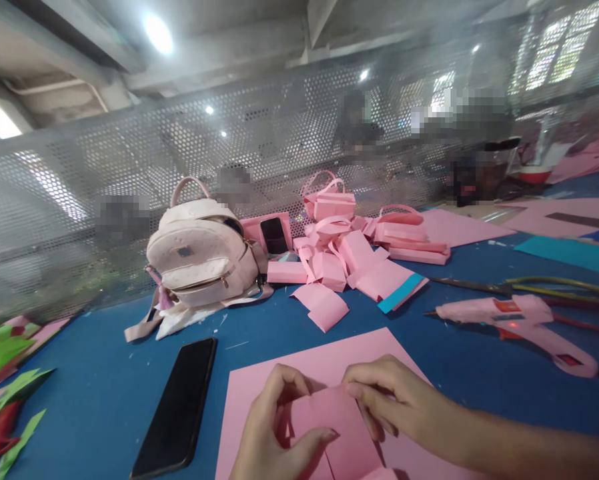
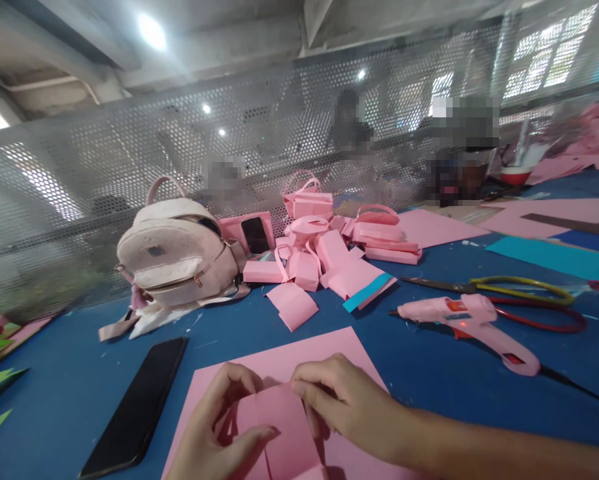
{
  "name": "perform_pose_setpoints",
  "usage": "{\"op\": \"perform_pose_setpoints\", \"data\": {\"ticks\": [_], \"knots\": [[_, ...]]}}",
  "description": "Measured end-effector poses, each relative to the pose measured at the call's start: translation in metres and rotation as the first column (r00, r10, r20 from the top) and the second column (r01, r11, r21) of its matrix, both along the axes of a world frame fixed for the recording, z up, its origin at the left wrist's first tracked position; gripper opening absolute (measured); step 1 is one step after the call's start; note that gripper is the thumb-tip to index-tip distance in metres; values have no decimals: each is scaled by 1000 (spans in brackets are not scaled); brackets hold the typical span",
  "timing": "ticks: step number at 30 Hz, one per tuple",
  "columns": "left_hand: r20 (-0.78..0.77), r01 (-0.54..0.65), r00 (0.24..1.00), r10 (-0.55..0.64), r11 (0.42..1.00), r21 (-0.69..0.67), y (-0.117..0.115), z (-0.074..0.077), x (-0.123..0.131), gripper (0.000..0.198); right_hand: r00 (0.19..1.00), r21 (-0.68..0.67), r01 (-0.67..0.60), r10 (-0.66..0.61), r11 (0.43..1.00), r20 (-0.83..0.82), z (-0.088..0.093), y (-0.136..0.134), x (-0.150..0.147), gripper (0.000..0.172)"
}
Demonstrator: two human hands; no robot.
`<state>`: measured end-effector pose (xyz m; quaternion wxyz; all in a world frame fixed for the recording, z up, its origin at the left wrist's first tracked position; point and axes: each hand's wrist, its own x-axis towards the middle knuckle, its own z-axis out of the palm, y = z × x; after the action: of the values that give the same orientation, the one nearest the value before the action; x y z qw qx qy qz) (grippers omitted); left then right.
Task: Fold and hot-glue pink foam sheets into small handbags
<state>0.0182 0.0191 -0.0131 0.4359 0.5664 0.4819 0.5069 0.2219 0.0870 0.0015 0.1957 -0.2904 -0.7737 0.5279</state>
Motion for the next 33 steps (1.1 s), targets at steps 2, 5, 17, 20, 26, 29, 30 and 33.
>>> {"op": "perform_pose_setpoints", "data": {"ticks": [2, 5, 17, 20, 26, 29, 30, 33], "knots": [[-5, -22, 1000, 22, 1000, 10, 0, -2, -1, 30, 1000, -1, 9, -9, 1000, 2, 0, 1, 0, 48], [-19, -18, 1000, 18, 1000, 3, 2, -4, -2, 30, 1000, 9, 20, -20, 1000, -3, 1, 1, -1, 50], [-143, 105, 985, -93, 991, 83, 6, 2, 0, 12, 996, -195, -52, 37, 979, -75, -13, 2, -4, 34], [-119, 109, 988, -99, 991, 80, 5, 0, -1, 10, 996, -197, -4, -13, 980, -86, -11, 2, -4, 24], [-126, 109, 987, -99, 991, 75, 4, -5, -3, 7, 981, 37, 166, -161, 985, -108, 0, 1, -1, 24], [-109, 99, 990, -91, 993, 63, 3, -6, -3, 6, 978, 81, 167, -155, 983, -139, -1, 1, -1, 20], [-102, 95, 991, -89, 994, 62, 3, -6, -3, 6, 977, 83, 167, -153, 983, -150, -3, 1, -2, 18], [-95, 86, 992, -80, 994, 67, 3, -5, -3, 7, 973, 76, 165, -150, 983, -173, -5, 1, -2, 10]]}}
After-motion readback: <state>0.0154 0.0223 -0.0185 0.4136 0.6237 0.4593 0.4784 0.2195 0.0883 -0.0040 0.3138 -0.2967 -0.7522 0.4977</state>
